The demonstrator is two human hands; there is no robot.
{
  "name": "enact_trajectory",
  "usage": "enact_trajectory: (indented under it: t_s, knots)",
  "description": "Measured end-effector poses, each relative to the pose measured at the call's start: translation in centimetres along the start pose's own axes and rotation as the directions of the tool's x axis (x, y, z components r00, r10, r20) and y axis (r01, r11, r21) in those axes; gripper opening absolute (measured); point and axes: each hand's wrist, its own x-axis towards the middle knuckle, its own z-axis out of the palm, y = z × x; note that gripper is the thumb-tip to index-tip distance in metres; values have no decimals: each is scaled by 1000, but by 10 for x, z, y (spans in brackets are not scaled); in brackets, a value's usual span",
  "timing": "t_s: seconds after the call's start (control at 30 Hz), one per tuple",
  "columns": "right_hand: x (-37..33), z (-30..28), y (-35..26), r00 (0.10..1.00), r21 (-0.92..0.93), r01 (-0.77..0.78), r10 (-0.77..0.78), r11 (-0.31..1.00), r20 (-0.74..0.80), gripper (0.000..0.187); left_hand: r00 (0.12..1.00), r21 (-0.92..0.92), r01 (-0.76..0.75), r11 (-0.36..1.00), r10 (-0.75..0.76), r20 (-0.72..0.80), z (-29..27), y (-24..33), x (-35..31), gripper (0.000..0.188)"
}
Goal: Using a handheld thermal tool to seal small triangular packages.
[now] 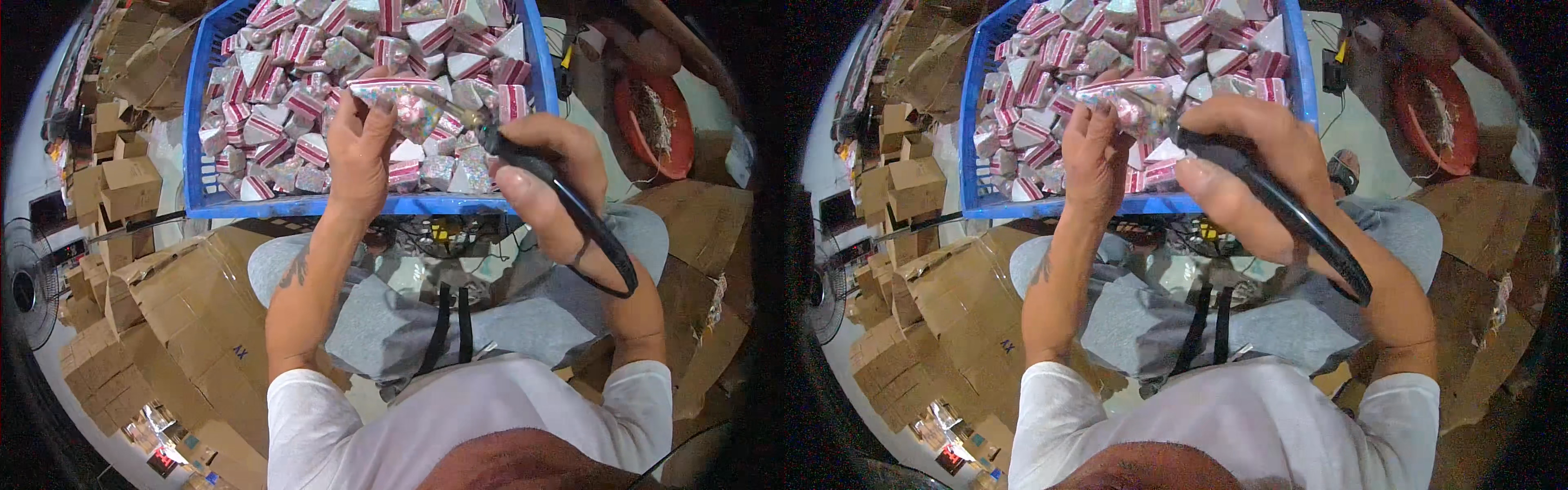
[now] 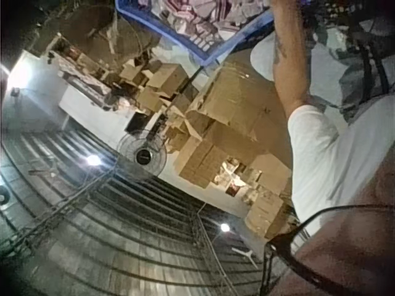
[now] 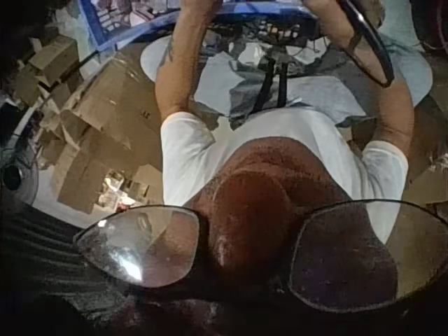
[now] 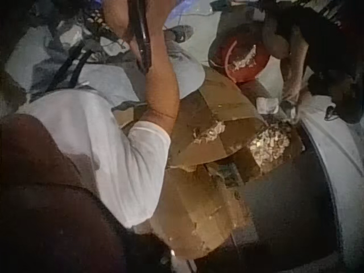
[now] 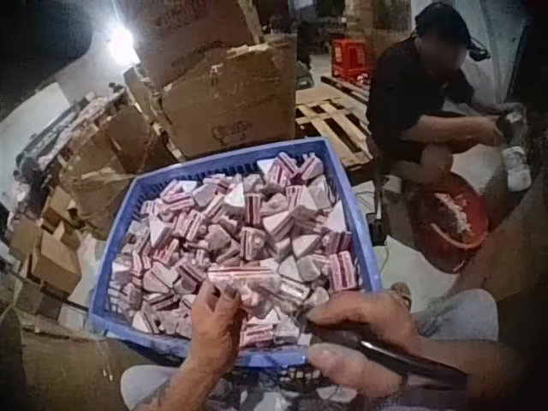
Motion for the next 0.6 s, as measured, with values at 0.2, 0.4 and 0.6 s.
enact_trajectory:
  t_s: [0.2,0.4,0.6]
  knots:
    - [1,-3,-13,999,-210,13,-3,978,44,32,998,133,-49,990,55,-39,-7,-2,3,54]
    - [4,-5,-9,998,-310,64,-62,948,16,31,998,151,-53,987,55,-10,-4,1,4,54]
    - [9,-4,-6,1000,-205,14,-15,979,-4,30,997,188,-76,979,79,-7,-6,2,6,55]
